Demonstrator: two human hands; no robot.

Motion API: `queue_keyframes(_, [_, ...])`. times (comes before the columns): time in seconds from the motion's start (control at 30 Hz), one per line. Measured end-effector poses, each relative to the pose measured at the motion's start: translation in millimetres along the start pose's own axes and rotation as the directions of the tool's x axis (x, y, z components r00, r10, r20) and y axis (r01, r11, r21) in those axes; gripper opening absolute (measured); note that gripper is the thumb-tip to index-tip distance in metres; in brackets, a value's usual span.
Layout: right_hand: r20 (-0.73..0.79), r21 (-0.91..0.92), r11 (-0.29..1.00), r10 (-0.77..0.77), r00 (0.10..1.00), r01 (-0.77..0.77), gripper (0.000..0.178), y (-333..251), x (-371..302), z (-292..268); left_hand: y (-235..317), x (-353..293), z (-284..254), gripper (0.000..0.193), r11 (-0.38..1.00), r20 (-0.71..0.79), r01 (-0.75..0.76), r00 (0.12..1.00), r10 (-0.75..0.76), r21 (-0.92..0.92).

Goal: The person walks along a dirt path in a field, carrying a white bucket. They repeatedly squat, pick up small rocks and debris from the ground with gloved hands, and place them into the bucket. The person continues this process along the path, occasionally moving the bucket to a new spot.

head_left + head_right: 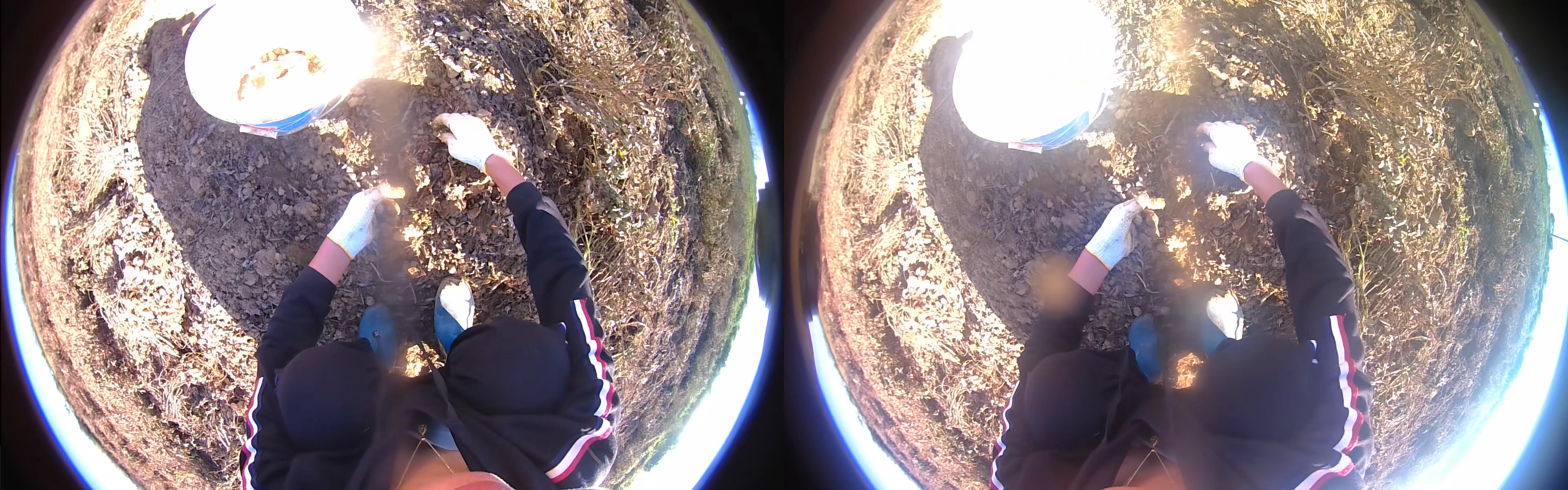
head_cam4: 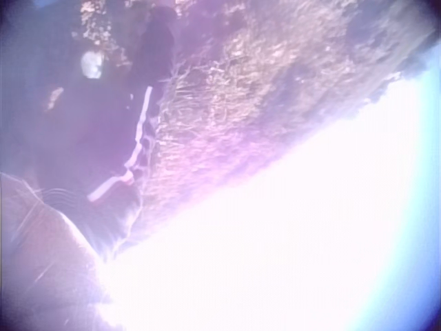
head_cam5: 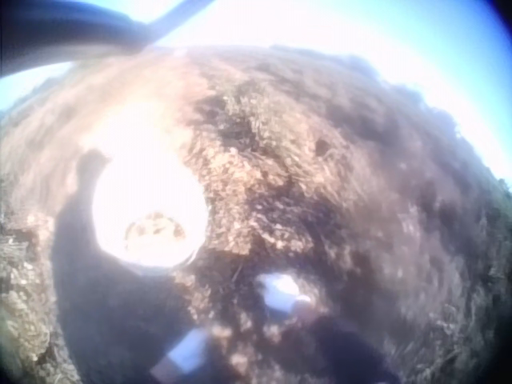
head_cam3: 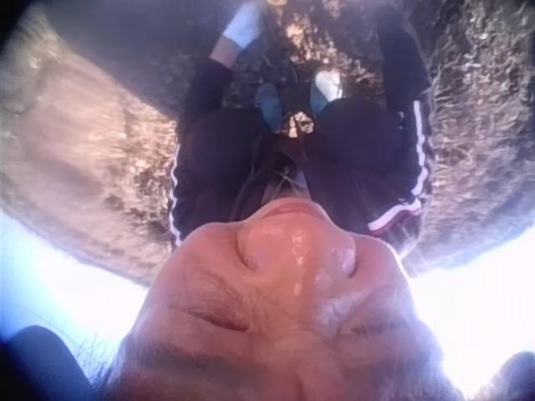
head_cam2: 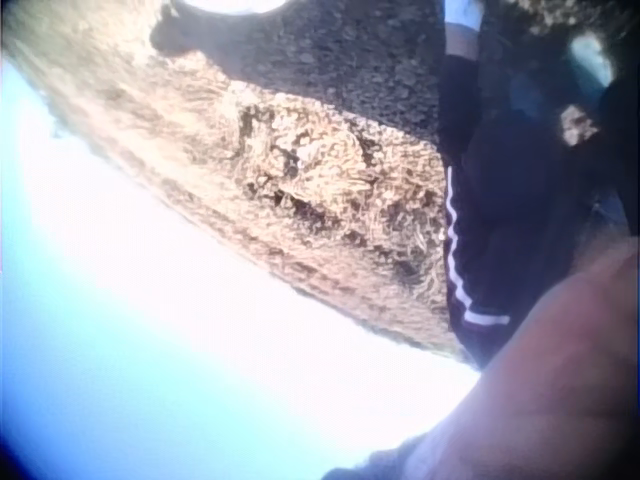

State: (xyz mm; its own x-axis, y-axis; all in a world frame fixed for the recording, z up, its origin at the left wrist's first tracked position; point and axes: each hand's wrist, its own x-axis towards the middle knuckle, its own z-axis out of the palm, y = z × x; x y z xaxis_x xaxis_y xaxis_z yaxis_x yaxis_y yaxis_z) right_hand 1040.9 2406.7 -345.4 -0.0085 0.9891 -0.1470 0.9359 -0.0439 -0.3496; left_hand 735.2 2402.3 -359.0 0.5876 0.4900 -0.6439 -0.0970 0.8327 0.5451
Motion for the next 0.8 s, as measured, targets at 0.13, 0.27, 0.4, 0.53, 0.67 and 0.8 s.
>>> queue_keyframes(0.13, [-0.057, -0.147, 0.988, 0.042, 0.997, -0.050, 0.031, -5, -16, 0, 2, 0, 8, 0.029, 0.994, 0.057, 0.099, 0.993, -0.102, 0.046])
queue_keyframes(0.27, [0.000, -0.328, 0.943, 0.054, 0.999, -0.050, 0.028, -24, -9, -2, -5, 10, 10, 0.032, 0.994, 0.008, 0.093, 0.996, -0.094, 0.052])
queue_keyframes(0.4, [0.005, -0.328, 0.944, 0.037, 0.999, -0.033, 0.027, -19, -5, 16, -6, 14, 20, 0.031, 0.989, 0.032, 0.137, 0.990, -0.138, 0.047])
queue_keyframes(0.53, [0.033, -0.346, 0.928, 0.157, 0.987, -0.136, 0.031, -20, 7, 24, 0, 3, 25, 0.031, 0.995, -0.002, 0.099, 0.995, -0.099, 0.016])
queue_keyframes(0.67, [-0.109, -0.384, 0.918, -0.150, 0.983, 0.098, 0.020, -29, 7, 22, 9, -3, 3, 0.025, 0.992, 0.015, 0.108, 0.994, -0.107, -0.068])
queue_keyframes(0.8, [-0.021, -0.249, 0.968, 0.012, 1.000, -0.017, 0.017, -24, 7, 13, 15, 4, 4, 0.022, 0.994, -0.019, 0.082, 0.996, -0.083, -0.072])
